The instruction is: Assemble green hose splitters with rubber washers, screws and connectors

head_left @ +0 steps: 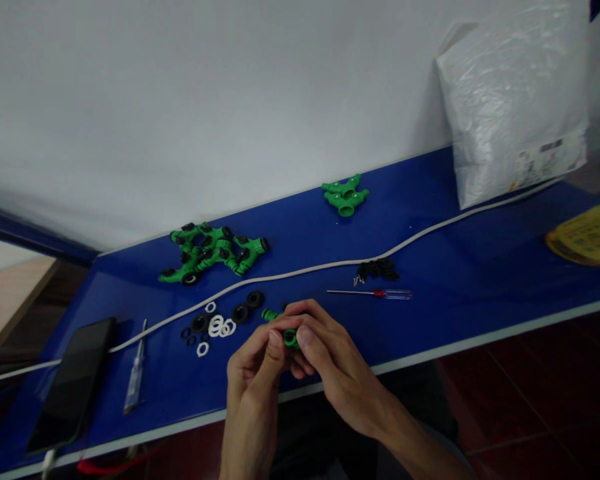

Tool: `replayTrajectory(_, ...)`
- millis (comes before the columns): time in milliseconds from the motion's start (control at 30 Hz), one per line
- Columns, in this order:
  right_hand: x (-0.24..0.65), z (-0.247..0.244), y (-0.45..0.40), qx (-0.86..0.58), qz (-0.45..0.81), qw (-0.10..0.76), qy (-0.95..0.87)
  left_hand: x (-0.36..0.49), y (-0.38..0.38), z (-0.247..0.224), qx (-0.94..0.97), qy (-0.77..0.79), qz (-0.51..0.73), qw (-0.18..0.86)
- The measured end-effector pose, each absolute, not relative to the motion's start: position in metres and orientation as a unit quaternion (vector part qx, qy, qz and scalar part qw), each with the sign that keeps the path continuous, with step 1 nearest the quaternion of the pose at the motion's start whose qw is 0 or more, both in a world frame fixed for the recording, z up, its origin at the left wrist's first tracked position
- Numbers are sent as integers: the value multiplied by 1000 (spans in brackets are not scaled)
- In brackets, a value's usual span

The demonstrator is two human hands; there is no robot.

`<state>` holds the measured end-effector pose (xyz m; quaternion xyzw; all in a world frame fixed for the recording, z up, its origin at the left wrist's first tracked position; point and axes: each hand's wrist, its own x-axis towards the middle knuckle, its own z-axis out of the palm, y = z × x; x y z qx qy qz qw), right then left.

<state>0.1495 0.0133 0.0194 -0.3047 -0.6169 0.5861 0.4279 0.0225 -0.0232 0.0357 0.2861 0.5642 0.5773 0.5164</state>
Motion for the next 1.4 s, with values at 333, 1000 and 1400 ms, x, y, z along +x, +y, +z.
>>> replayTrajectory(333,147,17,14,-324,601,453,-573,37,-25,23,259,578,589,502)
replayTrajectory(1000,144,17,13,-337,592,456,-572,40,-22,17,265,574,611,476)
replayTrajectory(1400,141,15,10,-347,600,437,-574,40,-17,28,169,542,625,535)
